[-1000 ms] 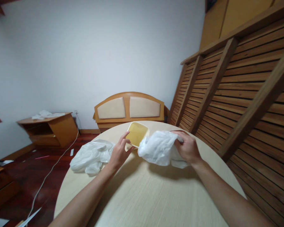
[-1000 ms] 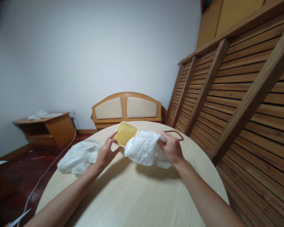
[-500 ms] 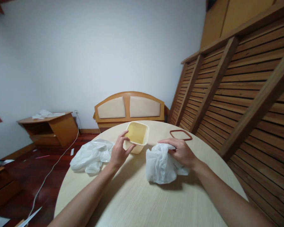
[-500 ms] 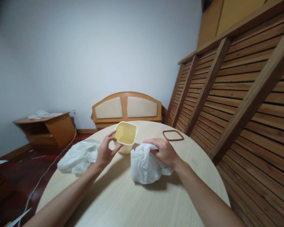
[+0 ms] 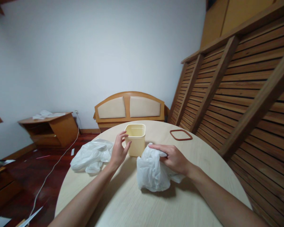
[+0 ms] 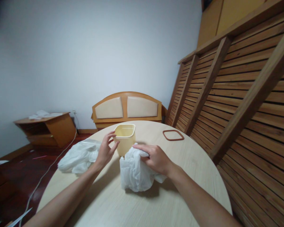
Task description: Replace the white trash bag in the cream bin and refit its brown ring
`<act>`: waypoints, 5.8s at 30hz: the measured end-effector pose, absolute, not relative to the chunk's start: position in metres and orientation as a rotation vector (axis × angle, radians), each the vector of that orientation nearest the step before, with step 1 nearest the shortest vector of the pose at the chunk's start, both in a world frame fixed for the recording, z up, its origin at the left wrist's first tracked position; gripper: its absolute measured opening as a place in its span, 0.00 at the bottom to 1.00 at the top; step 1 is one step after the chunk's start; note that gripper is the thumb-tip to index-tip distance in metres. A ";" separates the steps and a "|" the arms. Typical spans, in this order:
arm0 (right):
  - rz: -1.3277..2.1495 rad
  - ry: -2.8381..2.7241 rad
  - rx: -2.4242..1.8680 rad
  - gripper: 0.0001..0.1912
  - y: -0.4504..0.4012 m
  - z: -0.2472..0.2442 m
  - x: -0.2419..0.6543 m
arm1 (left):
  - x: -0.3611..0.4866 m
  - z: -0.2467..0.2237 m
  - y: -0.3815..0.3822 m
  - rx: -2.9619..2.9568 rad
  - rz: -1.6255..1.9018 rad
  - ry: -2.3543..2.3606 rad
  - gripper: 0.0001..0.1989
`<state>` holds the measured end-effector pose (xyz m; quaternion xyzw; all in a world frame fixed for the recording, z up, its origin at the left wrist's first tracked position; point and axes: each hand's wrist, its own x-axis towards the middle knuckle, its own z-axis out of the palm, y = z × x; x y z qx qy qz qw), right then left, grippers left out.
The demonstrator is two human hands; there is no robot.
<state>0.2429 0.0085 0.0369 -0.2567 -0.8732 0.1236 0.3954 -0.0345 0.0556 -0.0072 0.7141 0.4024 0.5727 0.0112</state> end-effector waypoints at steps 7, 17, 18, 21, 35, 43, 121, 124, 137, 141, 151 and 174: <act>0.291 -2.269 -0.673 0.26 0.011 0.034 0.242 | -0.019 0.014 0.028 2.342 1.791 1.312 0.14; 0.273 -2.267 -0.645 0.32 0.008 0.037 0.242 | 0.041 0.005 -0.029 2.156 1.292 0.932 0.54; 0.264 -2.271 -0.633 0.32 0.009 0.036 0.242 | 0.044 0.001 -0.028 2.089 1.255 0.912 0.56; 0.230 -2.300 -0.571 0.31 0.010 0.034 0.241 | 0.050 -0.006 -0.024 1.898 1.182 0.841 0.59; 0.134 -2.346 -0.584 0.20 0.018 0.041 0.258 | 0.035 0.007 -0.016 2.085 1.045 1.175 0.19; -0.018 -2.481 -0.737 0.20 0.021 0.044 0.265 | 0.019 0.026 -0.017 2.384 0.809 1.492 0.26; 0.299 -2.662 -0.938 0.11 0.014 0.032 0.252 | 0.036 0.010 -0.021 2.694 0.587 1.363 0.11; 0.277 -2.625 -0.982 0.18 0.017 0.032 0.255 | 0.034 0.016 -0.025 2.687 0.515 1.396 0.13; 0.117 -2.666 -0.954 0.19 0.012 0.036 0.255 | 0.027 0.026 -0.028 2.726 0.447 1.513 0.19; -0.162 -2.576 -0.799 0.37 0.006 0.037 0.244 | 0.024 0.020 -0.022 2.723 0.448 1.586 0.18; -0.212 -2.742 -0.910 0.28 0.012 0.024 0.205 | 0.017 0.014 -0.015 2.711 0.437 1.533 0.21; -0.002 -2.372 -0.592 0.12 0.028 0.011 0.255 | 0.017 0.032 -0.019 1.922 1.199 0.861 0.19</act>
